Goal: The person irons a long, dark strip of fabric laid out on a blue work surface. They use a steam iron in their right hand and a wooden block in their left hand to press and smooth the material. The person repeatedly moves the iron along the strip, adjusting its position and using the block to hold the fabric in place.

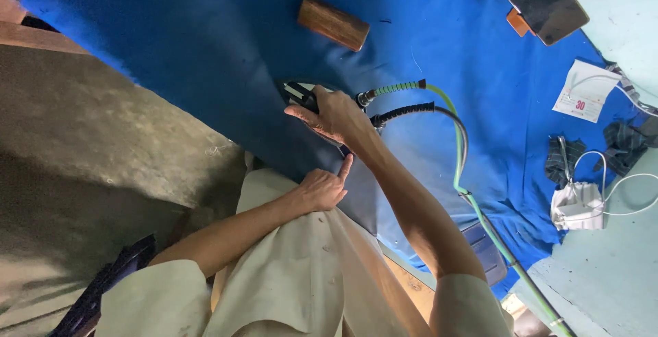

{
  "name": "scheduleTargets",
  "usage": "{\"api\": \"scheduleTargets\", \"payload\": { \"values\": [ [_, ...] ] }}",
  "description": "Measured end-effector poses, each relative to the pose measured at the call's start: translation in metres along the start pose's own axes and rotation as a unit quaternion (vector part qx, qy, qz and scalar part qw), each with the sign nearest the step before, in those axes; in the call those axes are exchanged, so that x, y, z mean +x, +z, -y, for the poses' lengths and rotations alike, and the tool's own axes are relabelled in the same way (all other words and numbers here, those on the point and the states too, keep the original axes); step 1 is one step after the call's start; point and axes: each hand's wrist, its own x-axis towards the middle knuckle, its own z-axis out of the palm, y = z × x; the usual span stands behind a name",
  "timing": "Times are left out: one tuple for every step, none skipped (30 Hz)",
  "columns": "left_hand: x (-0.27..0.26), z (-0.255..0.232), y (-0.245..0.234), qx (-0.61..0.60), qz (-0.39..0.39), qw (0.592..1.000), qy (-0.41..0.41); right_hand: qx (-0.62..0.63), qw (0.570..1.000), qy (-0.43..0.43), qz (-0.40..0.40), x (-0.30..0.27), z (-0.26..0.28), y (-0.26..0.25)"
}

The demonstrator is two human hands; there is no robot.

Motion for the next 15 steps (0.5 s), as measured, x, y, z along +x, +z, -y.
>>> {"api": "scheduleTargets", "payload": {
  "values": [
    [0.0,0.0,-0.002,0.006,0.007,1.0,-0.003,-0.003,1.0,-0.004,-0.006,-0.001,0.002,-0.001],
    [-0.002,-0.003,-0.007,0.008,0.005,1.0,-0.005,-0.004,1.0,-0.007,-0.006,0.0,0.002,0.0],
    [-0.004,-0.006,-0.012,0.011,0.005,1.0,-0.004,-0.013,1.0,-0.008,0.004,0.001,0.003,0.002],
    [-0.006,-0.009,-0.018,0.014,0.006,1.0,-0.004,-0.023,1.0,-0.01,0.013,0.002,0.004,0.003],
    [-0.005,-0.01,-0.017,0.015,0.006,1.0,-0.004,-0.022,1.0,-0.01,0.013,0.001,0.004,0.002],
    [-0.004,-0.01,-0.016,0.025,0.006,1.0,-0.008,-0.019,1.0,-0.007,0.002,-0.001,0.004,0.0],
    [-0.004,-0.011,-0.014,0.034,0.007,0.999,-0.011,-0.015,1.0,-0.002,-0.009,-0.002,0.003,-0.001],
    [-0.005,-0.011,-0.017,0.035,0.009,0.999,-0.01,-0.013,1.0,-0.001,-0.01,-0.001,0.002,0.001],
    [-0.006,-0.011,-0.019,0.03,0.011,0.999,-0.009,-0.005,1.0,0.011,-0.008,0.001,0.002,0.003],
    [-0.008,-0.011,-0.021,0.024,0.013,1.0,-0.008,0.003,1.0,0.022,-0.007,0.002,0.001,0.004],
    [-0.008,-0.01,-0.02,0.026,0.014,1.0,-0.008,0.004,1.0,0.022,-0.008,0.002,0.001,0.005],
    [-0.008,-0.01,-0.018,0.028,0.012,1.0,-0.007,0.017,0.999,0.026,-0.01,0.001,0.001,0.006],
    [-0.007,-0.01,-0.018,0.031,0.01,0.999,-0.004,0.028,0.999,0.03,-0.013,0.001,0.0,0.005],
    [-0.007,-0.009,-0.019,0.032,0.01,0.999,-0.003,0.029,0.999,0.03,-0.014,0.002,-0.001,0.005],
    [-0.008,-0.01,-0.019,0.028,0.011,1.0,-0.001,0.027,0.999,0.026,-0.024,0.002,-0.002,0.006]
  ]
}}
